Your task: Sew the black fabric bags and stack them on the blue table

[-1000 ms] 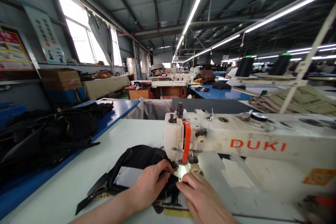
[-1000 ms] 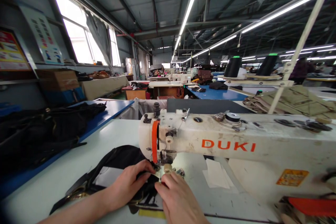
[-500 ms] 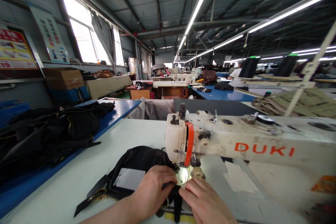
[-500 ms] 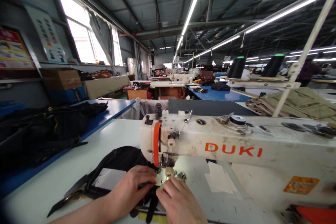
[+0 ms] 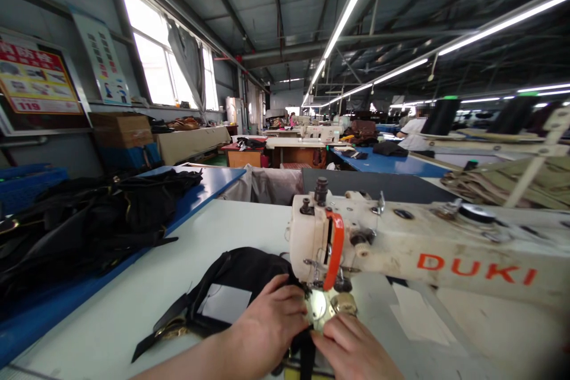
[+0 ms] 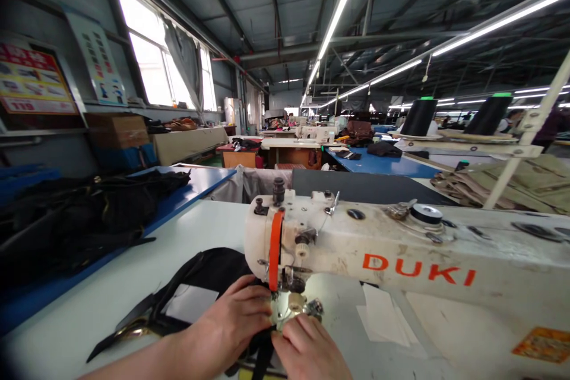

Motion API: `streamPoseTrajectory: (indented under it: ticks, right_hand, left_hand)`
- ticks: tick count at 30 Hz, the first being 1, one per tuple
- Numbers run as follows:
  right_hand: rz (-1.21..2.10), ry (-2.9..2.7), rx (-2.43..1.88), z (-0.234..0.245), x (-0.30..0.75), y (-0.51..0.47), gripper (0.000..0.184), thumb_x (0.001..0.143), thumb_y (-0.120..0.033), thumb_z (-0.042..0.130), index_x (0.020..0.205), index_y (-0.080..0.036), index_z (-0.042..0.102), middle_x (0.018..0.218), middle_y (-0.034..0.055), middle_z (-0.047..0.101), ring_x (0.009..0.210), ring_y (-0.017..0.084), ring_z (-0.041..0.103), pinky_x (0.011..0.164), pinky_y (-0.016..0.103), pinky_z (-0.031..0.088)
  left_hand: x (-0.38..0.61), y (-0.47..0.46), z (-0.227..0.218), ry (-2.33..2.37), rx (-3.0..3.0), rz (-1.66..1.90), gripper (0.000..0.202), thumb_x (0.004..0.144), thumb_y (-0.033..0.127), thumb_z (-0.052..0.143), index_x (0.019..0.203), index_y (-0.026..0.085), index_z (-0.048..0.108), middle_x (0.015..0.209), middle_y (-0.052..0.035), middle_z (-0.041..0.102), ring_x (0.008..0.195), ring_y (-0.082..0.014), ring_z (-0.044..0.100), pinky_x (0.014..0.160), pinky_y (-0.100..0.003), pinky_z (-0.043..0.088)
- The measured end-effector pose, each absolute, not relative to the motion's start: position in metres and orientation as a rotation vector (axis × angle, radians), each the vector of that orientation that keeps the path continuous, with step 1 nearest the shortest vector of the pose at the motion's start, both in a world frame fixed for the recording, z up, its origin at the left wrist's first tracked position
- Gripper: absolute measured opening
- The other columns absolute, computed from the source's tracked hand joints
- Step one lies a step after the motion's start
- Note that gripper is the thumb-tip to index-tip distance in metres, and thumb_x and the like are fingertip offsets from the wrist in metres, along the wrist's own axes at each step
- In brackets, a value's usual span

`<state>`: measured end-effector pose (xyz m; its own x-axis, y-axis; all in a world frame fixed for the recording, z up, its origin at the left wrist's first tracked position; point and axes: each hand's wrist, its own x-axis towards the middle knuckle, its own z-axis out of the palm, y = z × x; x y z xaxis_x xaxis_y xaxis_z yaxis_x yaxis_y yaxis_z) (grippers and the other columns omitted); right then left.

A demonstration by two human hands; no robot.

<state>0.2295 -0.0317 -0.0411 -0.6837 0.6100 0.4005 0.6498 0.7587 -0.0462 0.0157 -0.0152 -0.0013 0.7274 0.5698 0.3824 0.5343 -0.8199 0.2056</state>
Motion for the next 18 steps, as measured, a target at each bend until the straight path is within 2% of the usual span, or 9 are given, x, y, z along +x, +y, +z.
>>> streamPoseTrajectory:
  ticks: [3, 6, 13, 18]
  right_hand:
    - [0.049, -2.518, -1.014, -0.026, 0.226, -0.036, 0.031, 0.075, 0.000, 0.049, 0.092, -0.022, 0.062, 0.083, 0.0025, 0.059, 0.082, 0.019, 0.054, 0.074, 0.029, 0.045]
    - [0.151, -2.441, -1.091, -0.014, 0.220, -0.040, 0.032, 0.079, -0.001, 0.045, 0.097, -0.021, 0.062, 0.089, 0.0049, 0.059, 0.085, 0.021, 0.054, 0.075, 0.032, 0.045]
    - [0.228, -2.434, -1.176, -0.011, 0.214, -0.047, 0.028, 0.082, -0.001, 0.047, 0.092, -0.020, 0.064, 0.090, 0.0048, 0.058, 0.090, 0.023, 0.051, 0.081, 0.037, 0.044]
    - [0.175, -2.478, -1.182, -0.013, 0.215, -0.045, 0.028, 0.081, 0.000, 0.051, 0.096, -0.020, 0.064, 0.091, 0.0043, 0.059, 0.093, 0.023, 0.050, 0.086, 0.038, 0.043]
  left_hand:
    - [0.013, -0.016, -0.003, 0.892, 2.858, 0.632, 0.016, 0.092, 0.017, 0.050, 0.101, 0.023, 0.062, 0.103, -0.0017, 0.068, 0.107, -0.0175, 0.056, 0.110, -0.038, 0.024]
    - [0.010, -0.017, -0.003, 0.898, 2.860, 0.586, 0.018, 0.090, 0.015, 0.050, 0.102, 0.021, 0.062, 0.106, -0.0031, 0.067, 0.108, -0.0182, 0.056, 0.109, -0.038, 0.025]
    - [0.003, -0.024, 0.007, 0.900, 2.781, 0.510, 0.032, 0.087, 0.009, 0.046, 0.113, 0.022, 0.059, 0.119, -0.0027, 0.062, 0.115, -0.0187, 0.054, 0.107, -0.037, 0.029]
    - [0.002, -0.025, 0.009, 0.885, 2.770, 0.493, 0.034, 0.086, 0.007, 0.044, 0.114, 0.022, 0.058, 0.119, -0.0036, 0.062, 0.114, -0.0195, 0.055, 0.106, -0.037, 0.031]
